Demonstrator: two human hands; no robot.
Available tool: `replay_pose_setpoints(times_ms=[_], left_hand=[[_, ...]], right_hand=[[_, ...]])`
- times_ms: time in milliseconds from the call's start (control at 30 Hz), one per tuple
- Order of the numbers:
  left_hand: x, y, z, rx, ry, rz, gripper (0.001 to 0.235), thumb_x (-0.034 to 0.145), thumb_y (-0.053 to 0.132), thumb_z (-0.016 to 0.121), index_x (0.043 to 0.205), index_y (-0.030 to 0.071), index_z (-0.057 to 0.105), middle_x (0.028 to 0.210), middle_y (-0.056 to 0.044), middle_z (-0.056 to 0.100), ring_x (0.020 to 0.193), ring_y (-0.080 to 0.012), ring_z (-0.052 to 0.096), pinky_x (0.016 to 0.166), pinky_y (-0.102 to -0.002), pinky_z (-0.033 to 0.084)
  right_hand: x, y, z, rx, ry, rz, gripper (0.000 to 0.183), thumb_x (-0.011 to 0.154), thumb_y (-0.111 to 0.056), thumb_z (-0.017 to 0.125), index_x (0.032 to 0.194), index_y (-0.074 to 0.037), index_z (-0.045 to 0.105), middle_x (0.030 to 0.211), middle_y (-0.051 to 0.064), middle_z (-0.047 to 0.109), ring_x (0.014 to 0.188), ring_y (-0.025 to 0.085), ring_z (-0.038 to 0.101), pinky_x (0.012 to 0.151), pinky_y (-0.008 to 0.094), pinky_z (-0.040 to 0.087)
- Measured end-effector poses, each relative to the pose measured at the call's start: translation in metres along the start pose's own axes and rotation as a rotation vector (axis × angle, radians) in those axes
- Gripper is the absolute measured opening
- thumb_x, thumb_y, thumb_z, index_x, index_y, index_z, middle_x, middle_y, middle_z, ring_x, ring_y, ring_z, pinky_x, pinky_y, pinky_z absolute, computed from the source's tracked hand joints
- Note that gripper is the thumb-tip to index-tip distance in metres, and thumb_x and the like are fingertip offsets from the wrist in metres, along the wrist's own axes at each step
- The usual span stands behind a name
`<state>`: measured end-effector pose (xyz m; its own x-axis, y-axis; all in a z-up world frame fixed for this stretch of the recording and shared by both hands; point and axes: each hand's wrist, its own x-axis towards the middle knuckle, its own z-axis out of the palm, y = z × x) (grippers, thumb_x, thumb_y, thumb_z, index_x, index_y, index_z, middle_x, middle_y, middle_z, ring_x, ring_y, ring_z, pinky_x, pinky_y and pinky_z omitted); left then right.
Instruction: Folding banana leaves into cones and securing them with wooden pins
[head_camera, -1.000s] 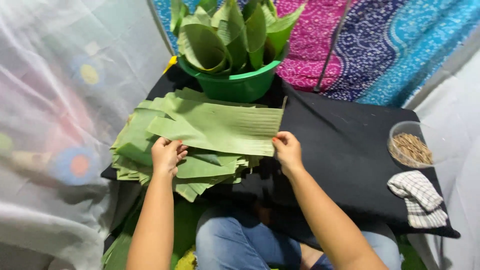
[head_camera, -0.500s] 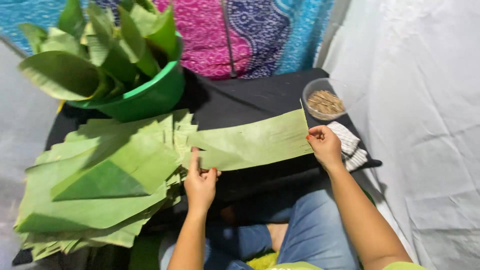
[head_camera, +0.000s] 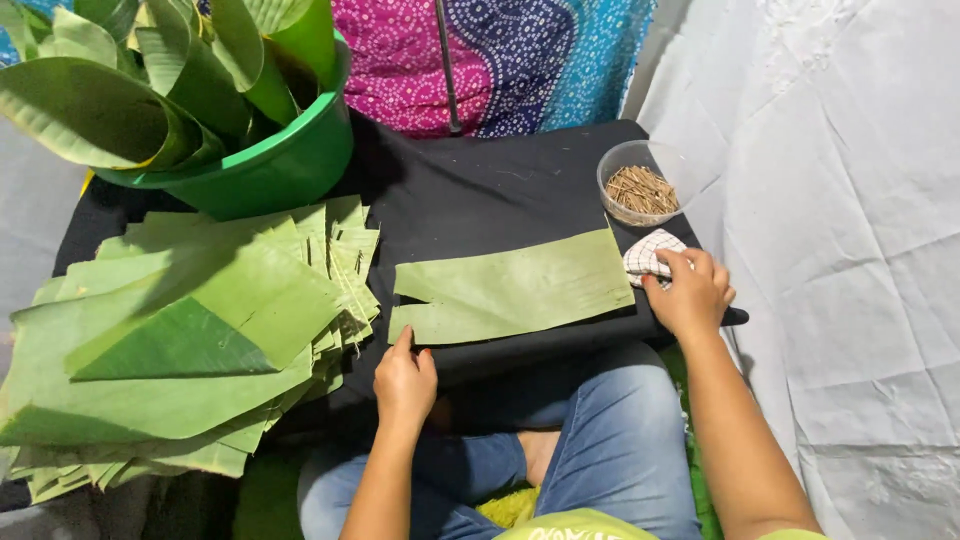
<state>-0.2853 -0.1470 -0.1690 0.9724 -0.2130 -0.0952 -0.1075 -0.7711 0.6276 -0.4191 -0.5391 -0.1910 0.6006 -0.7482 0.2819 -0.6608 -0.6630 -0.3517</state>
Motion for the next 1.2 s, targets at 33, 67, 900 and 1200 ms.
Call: replay_pose_setpoints(times_ms=[33,67,900,1200], left_hand=[[0.000,-0.007,0.007,-0.003,0.002,-0.002,0.051,0.094,0.017,0.061,0.143,0.004,0.060,0.113,-0.021,0.071,0.107,-0.0380,0.071,0.088,-0.050,0.060],[0.001,-0.013,0.015,0.062,0.061,0.044,0.042,0.094,0.016,0.061,0.134,0.007,0.067,0.106,-0.017,0.071,0.101,-0.0370,0.072,0.083,-0.049,0.061],[-0.025,-0.021,0.009,0.423,-0.099,0.046,0.069,0.093,0.043,0.058,0.157,0.038,0.032,0.087,-0.015,0.075,0.076,-0.0440,0.071,0.067,-0.055,0.057],[-0.026,-0.016,0.015,0.413,-0.067,0.046,0.075,0.092,0.044,0.058,0.160,0.030,0.029,0.083,-0.013,0.075,0.071,-0.0420,0.072,0.063,-0.051,0.057]], right_hand=[[0.001,0.005,0.004,-0.001,0.000,-0.004,0.038,0.088,-0.034,0.076,0.126,-0.032,0.072,0.133,0.001,0.057,0.127,0.040,0.049,0.103,0.055,0.039],[0.002,0.012,0.008,-0.003,-0.014,-0.002,0.039,0.088,-0.033,0.076,0.126,-0.035,0.072,0.129,0.001,0.058,0.124,0.040,0.053,0.103,0.055,0.042],[-0.109,-0.272,0.088,0.447,-0.200,-0.676,0.027,0.079,-0.022,0.075,0.106,-0.028,0.080,0.132,-0.003,0.061,0.101,0.028,0.054,0.091,0.038,0.052],[-0.026,-0.084,0.054,0.109,-0.065,-0.332,0.034,0.083,-0.025,0.064,0.114,-0.026,0.078,0.139,-0.002,0.060,0.116,0.031,0.056,0.093,0.042,0.053]])
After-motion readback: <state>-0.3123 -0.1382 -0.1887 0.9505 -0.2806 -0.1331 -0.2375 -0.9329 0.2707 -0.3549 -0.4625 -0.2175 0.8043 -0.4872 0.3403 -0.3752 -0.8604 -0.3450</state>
